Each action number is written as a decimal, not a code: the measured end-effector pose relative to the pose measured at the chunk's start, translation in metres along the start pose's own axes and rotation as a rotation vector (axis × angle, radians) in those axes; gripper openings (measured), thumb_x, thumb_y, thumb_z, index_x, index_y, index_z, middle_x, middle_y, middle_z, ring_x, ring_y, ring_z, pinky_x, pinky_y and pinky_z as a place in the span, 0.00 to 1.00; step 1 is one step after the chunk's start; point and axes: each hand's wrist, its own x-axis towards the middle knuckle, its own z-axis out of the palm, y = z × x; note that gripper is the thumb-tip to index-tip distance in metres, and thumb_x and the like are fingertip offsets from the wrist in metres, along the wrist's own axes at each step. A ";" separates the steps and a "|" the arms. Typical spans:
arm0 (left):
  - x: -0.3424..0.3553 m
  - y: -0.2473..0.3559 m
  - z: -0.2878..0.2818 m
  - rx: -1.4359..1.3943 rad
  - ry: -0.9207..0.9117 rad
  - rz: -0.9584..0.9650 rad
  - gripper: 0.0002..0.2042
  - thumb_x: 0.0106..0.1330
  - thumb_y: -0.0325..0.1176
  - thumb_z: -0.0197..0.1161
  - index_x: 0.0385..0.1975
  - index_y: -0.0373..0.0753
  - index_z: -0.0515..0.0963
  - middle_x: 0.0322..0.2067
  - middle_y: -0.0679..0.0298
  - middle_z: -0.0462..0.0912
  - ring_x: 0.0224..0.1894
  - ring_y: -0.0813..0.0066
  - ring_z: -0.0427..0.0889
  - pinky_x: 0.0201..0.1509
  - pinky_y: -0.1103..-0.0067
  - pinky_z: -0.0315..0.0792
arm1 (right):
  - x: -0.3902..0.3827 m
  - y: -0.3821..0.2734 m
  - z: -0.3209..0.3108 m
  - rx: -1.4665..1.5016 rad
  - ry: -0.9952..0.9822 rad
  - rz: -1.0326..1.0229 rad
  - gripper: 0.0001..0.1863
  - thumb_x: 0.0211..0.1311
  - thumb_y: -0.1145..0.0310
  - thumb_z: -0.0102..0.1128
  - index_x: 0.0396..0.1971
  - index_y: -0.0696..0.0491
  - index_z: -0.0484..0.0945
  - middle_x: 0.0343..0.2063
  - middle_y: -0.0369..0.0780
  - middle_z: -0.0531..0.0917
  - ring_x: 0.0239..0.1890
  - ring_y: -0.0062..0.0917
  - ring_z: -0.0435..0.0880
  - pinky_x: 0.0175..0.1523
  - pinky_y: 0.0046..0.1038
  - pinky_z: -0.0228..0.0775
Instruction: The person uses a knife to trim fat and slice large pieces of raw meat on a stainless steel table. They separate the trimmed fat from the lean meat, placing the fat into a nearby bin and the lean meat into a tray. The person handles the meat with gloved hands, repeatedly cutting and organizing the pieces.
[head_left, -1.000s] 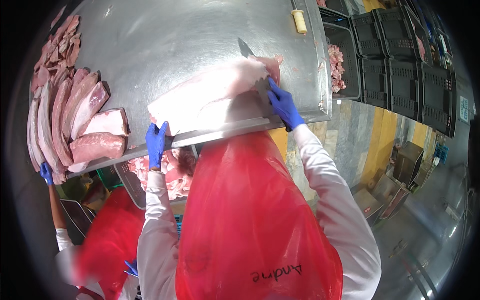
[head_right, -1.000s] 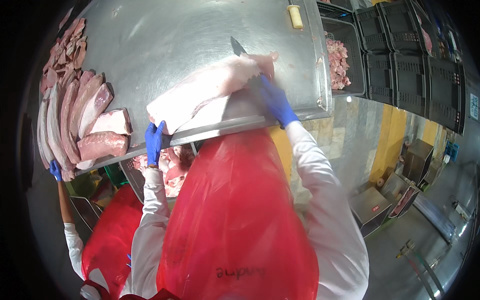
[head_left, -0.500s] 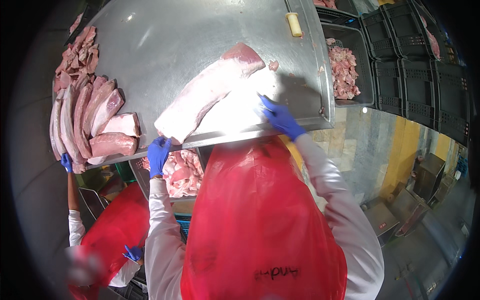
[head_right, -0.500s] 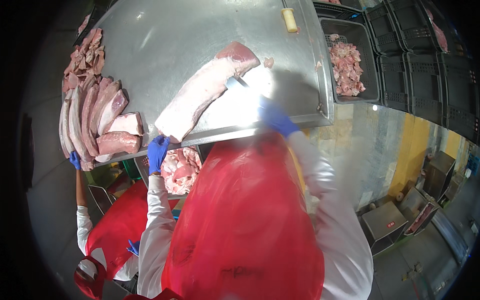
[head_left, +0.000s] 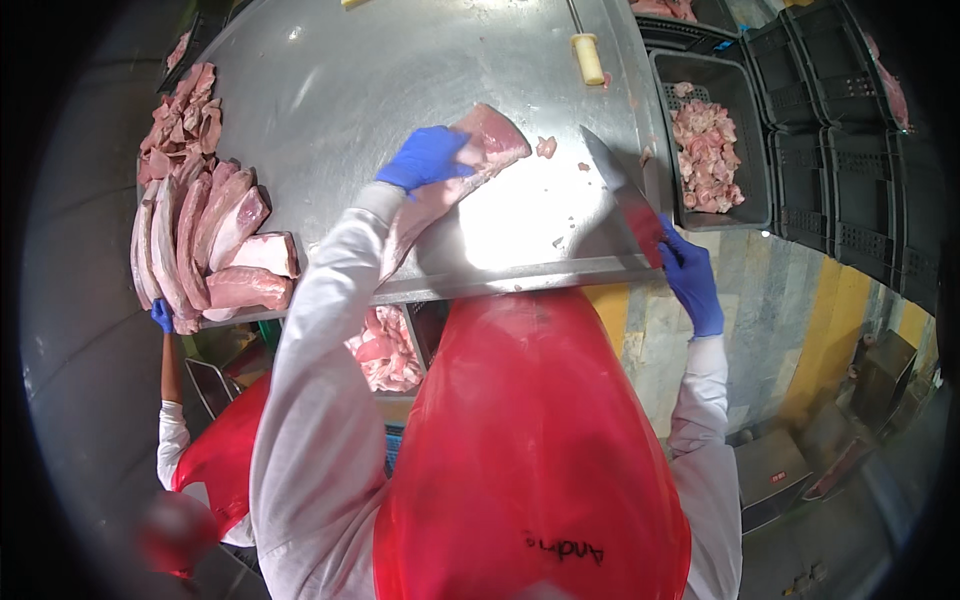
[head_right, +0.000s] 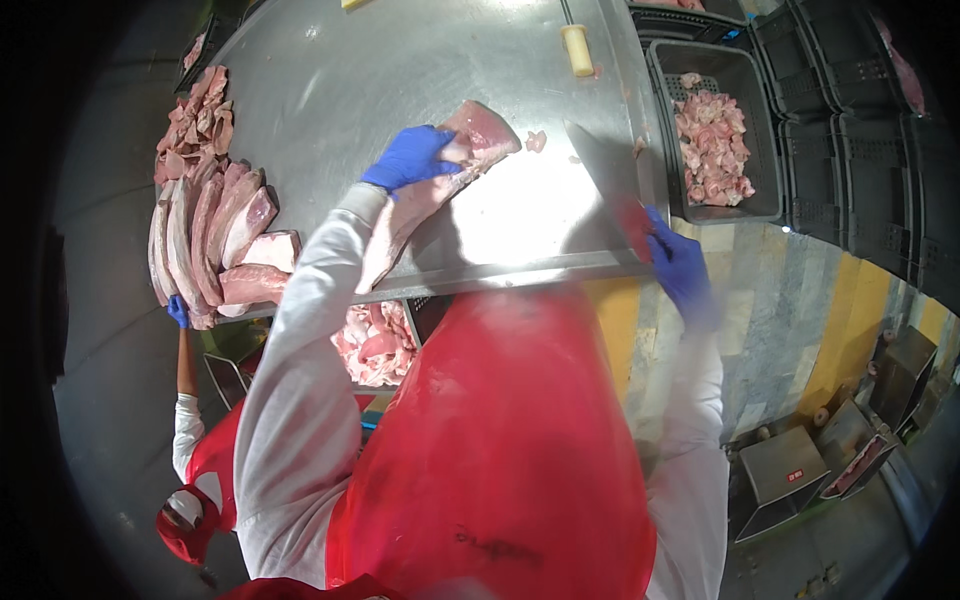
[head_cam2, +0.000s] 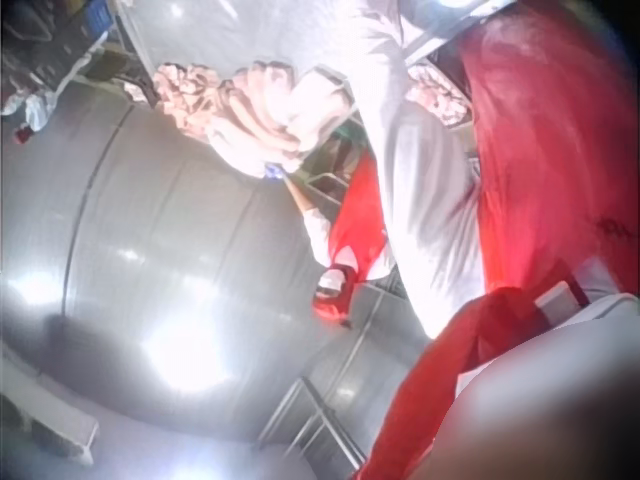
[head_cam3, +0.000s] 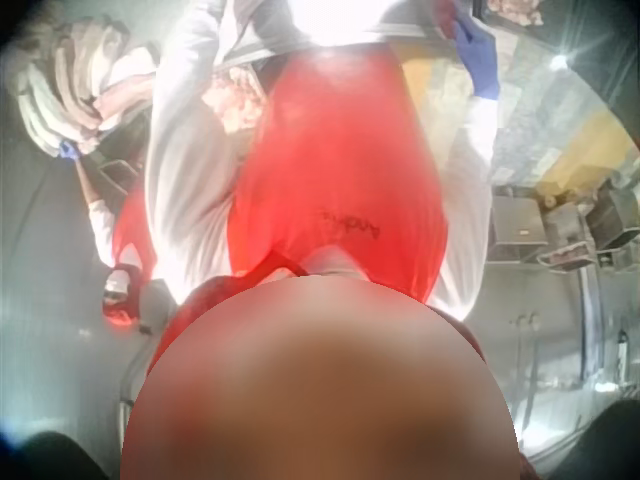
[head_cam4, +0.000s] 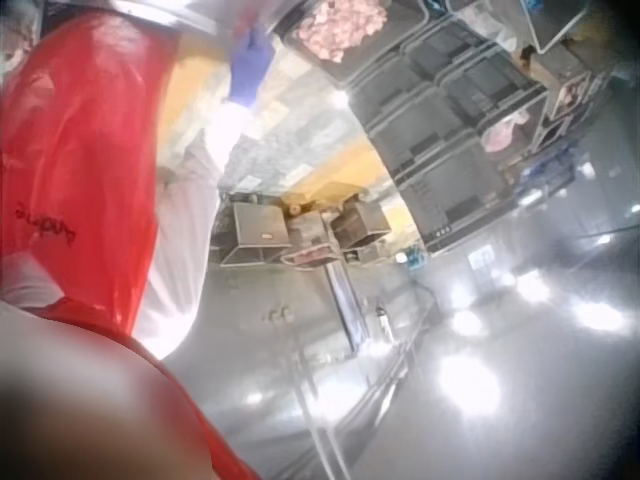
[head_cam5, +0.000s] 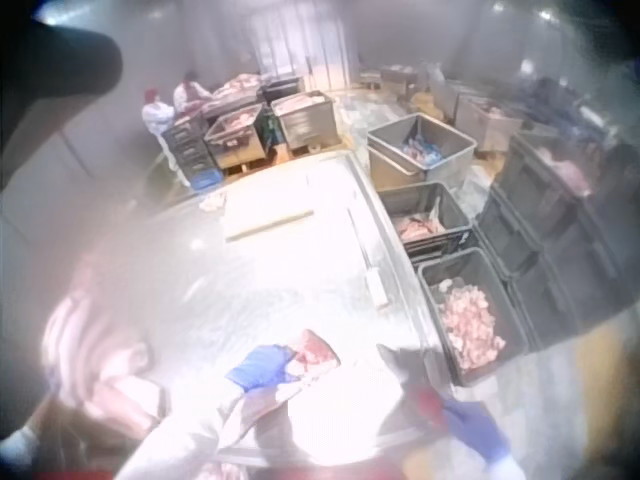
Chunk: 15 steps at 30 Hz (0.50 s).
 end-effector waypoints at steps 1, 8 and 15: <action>-0.003 -0.012 0.001 -0.010 -0.040 0.135 0.24 0.61 0.47 0.67 0.52 0.39 0.78 0.47 0.51 0.82 0.50 0.49 0.80 0.54 0.62 0.74 | 0.000 0.001 0.016 0.055 0.028 -0.019 0.24 0.69 0.72 0.58 0.65 0.47 0.73 0.34 0.40 0.88 0.31 0.15 0.79 0.39 0.22 0.72; -0.052 -0.042 -0.008 0.195 0.122 0.237 0.12 0.61 0.41 0.69 0.36 0.41 0.80 0.33 0.57 0.82 0.34 0.53 0.83 0.36 0.65 0.77 | 0.048 -0.038 0.135 0.133 -0.004 -0.268 0.19 0.69 0.65 0.55 0.58 0.49 0.78 0.26 0.44 0.84 0.26 0.34 0.81 0.37 0.36 0.73; -0.045 -0.042 -0.017 0.223 0.116 0.279 0.11 0.65 0.43 0.65 0.36 0.42 0.80 0.30 0.57 0.82 0.29 0.53 0.82 0.34 0.65 0.77 | 0.101 -0.099 0.174 -0.002 -0.117 -0.372 0.23 0.68 0.66 0.54 0.63 0.47 0.73 0.25 0.52 0.81 0.25 0.45 0.81 0.35 0.38 0.73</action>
